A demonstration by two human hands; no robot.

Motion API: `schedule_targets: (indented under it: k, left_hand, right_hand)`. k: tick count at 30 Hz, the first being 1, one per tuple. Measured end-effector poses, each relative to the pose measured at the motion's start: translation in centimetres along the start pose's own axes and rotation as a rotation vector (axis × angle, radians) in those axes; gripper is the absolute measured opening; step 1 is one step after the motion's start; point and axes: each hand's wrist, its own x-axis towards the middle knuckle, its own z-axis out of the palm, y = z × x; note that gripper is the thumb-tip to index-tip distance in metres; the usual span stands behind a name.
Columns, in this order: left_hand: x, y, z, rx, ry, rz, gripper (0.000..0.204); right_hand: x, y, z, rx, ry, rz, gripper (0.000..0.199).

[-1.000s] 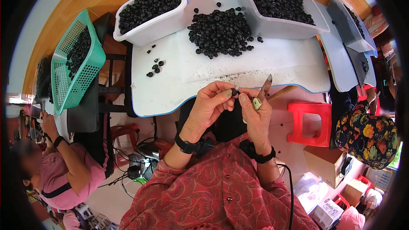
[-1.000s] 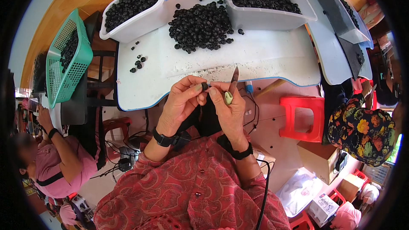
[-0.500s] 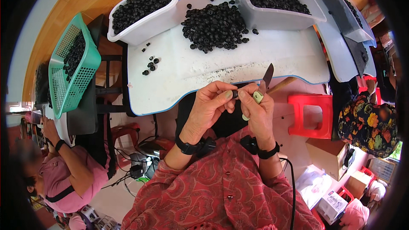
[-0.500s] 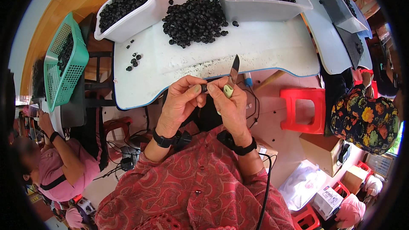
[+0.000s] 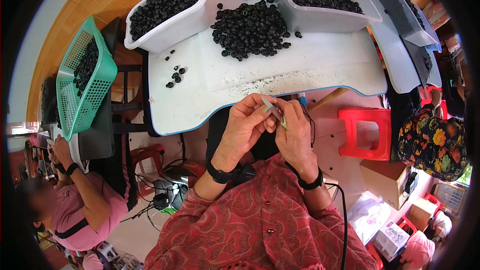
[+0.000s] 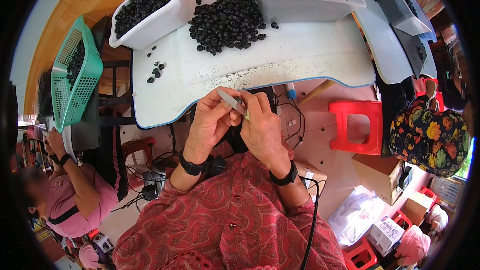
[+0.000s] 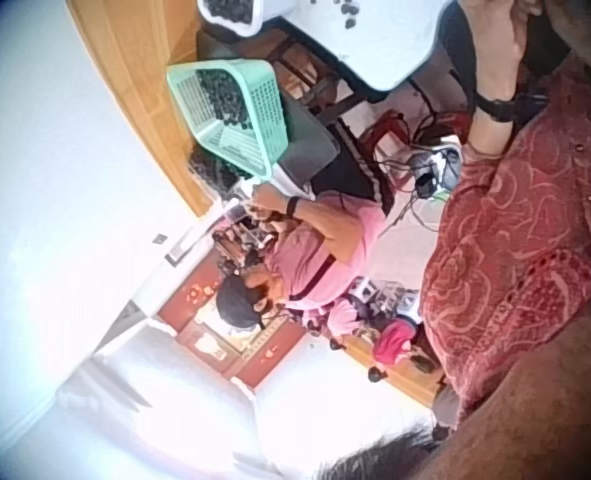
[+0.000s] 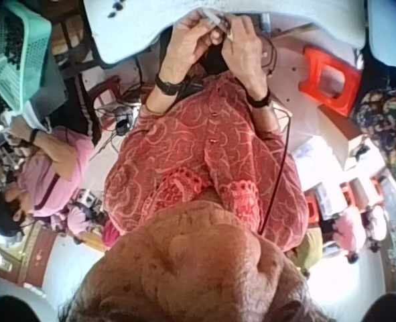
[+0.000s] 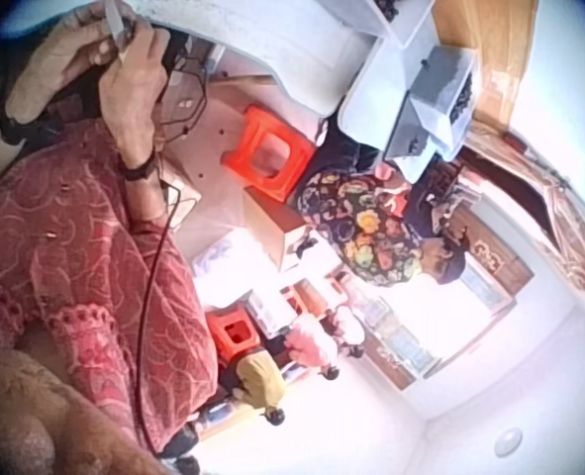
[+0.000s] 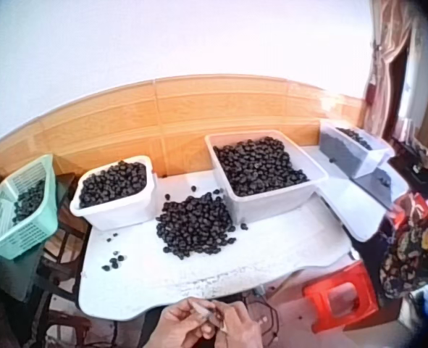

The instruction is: Trimming excess material from small black molded parts using a craft knife at a processing table.

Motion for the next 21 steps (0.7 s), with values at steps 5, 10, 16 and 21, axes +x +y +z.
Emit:
schedule_targets:
  k: [5,10,16,21]
  left_hand:
    - [-0.2,0.1,0.4,-0.014,0.001,0.009,0.014]
    - [-0.2,-0.2,0.0,-0.027,-0.013,0.013,0.012]
    - [-0.3,-0.1,0.1,-0.031,-0.031,0.026,0.010]
    - [-0.4,0.2,0.4,-0.021,-0.091,0.008,0.012]
  right_hand:
    - [0.0,0.2,0.2,-0.026,-0.001,-0.015,0.041]
    - [0.0,0.4,0.2,-0.025,0.000,-0.025,0.040]
    - [0.0,0.4,0.2,-0.034,-0.001,-0.001,0.038]
    - [0.2,1.7,-0.3,-0.001,0.071,0.084,0.037]
